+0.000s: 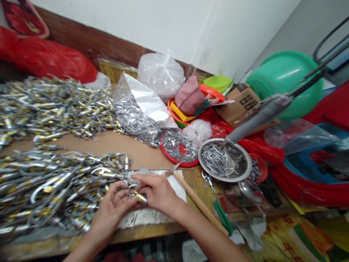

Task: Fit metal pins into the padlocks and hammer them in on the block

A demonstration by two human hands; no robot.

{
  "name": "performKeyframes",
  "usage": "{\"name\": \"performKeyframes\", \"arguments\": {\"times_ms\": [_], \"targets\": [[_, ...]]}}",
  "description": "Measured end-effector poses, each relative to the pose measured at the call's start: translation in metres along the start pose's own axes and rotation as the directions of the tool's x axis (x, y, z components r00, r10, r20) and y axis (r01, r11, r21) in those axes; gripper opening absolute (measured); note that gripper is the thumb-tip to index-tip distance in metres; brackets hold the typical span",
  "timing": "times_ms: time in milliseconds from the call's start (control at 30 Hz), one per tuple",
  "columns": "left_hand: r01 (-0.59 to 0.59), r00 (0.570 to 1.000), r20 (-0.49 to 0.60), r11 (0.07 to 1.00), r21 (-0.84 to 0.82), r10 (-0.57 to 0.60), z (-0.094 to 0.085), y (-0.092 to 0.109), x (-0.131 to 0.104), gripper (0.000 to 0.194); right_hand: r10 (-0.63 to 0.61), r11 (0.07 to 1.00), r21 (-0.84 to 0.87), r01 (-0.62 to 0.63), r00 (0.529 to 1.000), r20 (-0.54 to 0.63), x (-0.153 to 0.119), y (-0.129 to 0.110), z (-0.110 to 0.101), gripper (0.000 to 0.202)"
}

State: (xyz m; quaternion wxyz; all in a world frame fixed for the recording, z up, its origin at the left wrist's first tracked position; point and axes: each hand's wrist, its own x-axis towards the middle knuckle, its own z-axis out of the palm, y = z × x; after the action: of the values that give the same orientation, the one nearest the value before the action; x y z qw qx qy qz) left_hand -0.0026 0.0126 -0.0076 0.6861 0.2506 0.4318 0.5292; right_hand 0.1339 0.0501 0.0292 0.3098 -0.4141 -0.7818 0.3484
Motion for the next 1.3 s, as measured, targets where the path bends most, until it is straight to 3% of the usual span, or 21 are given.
{"name": "performKeyframes", "arguments": {"times_ms": [133, 300, 400, 500, 600, 667, 767, 867, 933, 1000, 1067, 1200, 1300], "targets": [[-0.007, 1.0, 0.008, 1.0, -0.013, 0.007, -0.002, -0.004, 0.001, 0.046, 0.293, 0.928, 0.267, -0.261, 0.952, -0.087, 0.004, 0.004, 0.007, 0.046], [-0.005, 1.0, 0.0, 1.0, -0.003, 0.005, -0.002, -0.003, 0.002, 0.046, 0.4, 0.845, 0.387, -0.368, 0.917, -0.001, 0.005, 0.002, 0.004, 0.053], [0.004, 1.0, 0.003, 1.0, -0.006, -0.004, 0.0, -0.001, 0.002, 0.047, 0.358, 0.899, 0.297, -0.322, 0.931, -0.075, 0.002, 0.004, 0.012, 0.039], [0.0, 1.0, -0.023, 1.0, 0.0, 0.0, 0.0, -0.001, 0.003, 0.048, 0.24, 0.959, 0.195, -0.205, 0.955, -0.176, 0.001, 0.005, 0.021, 0.032], [0.0, 1.0, -0.028, 1.0, 0.015, 0.001, -0.001, -0.001, 0.002, 0.048, 0.144, 0.979, 0.18, -0.096, 0.95, -0.277, -0.002, 0.006, 0.02, 0.025], [0.005, 1.0, -0.014, 1.0, 0.023, -0.004, -0.001, -0.002, 0.002, 0.047, 0.128, 0.989, 0.124, -0.086, 0.912, -0.391, -0.011, 0.012, 0.006, 0.018], [0.009, 1.0, -0.016, 0.999, 0.038, -0.008, -0.002, -0.002, 0.001, 0.047, 0.148, 0.957, -0.127, -0.26, 0.816, -0.558, -0.039, 0.033, -0.027, 0.017], [0.01, 1.0, -0.03, 0.999, 0.044, -0.009, -0.001, -0.002, 0.001, 0.047, 0.282, 0.795, -0.393, -0.463, 0.855, -0.435, -0.073, 0.06, -0.055, 0.036], [0.012, 1.0, -0.025, 0.999, 0.042, -0.011, -0.001, -0.002, 0.002, 0.046, 0.41, 0.733, -0.446, -0.514, 0.857, -0.313, -0.089, 0.069, -0.062, 0.032], [0.01, 1.0, -0.018, 0.999, 0.039, -0.01, -0.001, -0.002, 0.002, 0.046, 0.448, 0.727, -0.437, -0.529, 0.848, -0.282, -0.095, 0.066, -0.06, 0.026], [0.008, 1.0, -0.013, 0.999, 0.035, -0.007, -0.001, -0.003, 0.002, 0.045, 0.365, 0.777, -0.414, -0.475, 0.875, -0.319, -0.093, 0.052, -0.054, 0.028], [0.007, 1.0, -0.027, 0.999, 0.038, -0.006, -0.001, -0.002, 0.001, 0.047, 0.045, 0.897, -0.418, -0.142, 0.971, -0.235, -0.082, 0.01, -0.046, 0.042], [0.004, 0.999, -0.048, 1.0, 0.024, -0.003, 0.001, -0.001, 0.0, 0.048, -0.142, 0.881, -0.473, 0.032, 0.97, -0.198, -0.08, -0.007, -0.043, 0.051]]}}
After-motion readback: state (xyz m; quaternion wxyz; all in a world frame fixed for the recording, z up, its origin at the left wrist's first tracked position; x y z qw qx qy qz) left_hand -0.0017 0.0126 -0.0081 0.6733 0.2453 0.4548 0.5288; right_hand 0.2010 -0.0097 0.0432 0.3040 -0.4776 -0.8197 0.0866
